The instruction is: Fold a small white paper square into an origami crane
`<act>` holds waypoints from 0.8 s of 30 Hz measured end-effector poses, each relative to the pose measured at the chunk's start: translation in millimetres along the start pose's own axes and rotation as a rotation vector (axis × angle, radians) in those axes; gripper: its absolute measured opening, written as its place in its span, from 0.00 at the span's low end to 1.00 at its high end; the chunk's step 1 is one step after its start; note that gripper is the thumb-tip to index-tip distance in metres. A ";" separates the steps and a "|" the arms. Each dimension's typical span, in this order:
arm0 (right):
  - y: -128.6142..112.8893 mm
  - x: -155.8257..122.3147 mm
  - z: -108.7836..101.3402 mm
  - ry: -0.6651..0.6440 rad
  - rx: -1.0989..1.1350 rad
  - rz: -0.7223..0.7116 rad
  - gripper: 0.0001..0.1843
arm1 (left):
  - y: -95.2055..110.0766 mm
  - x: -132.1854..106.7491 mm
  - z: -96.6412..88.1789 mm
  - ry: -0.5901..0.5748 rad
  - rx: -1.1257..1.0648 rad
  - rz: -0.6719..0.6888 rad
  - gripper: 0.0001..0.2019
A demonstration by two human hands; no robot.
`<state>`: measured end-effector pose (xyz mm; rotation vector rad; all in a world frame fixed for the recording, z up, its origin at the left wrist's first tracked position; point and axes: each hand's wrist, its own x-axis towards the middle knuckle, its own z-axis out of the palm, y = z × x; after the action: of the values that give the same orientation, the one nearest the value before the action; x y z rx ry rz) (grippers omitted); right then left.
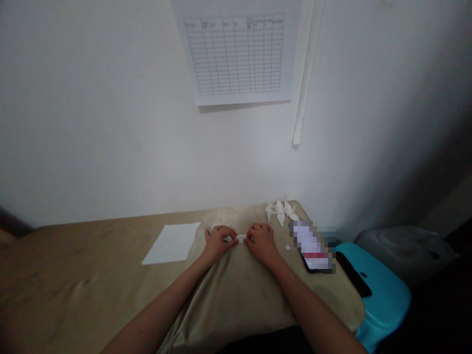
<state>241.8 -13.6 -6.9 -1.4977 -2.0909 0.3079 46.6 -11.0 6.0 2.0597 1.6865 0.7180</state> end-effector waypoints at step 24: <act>-9.1 2.5 -4.9 -0.029 -0.037 0.071 0.08 | 7.6 -1.6 -0.1 -0.038 0.126 0.018 0.03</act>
<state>236.7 -15.1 2.3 -1.6006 -2.0790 0.3209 52.3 -14.1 10.3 2.1614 1.7348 0.5883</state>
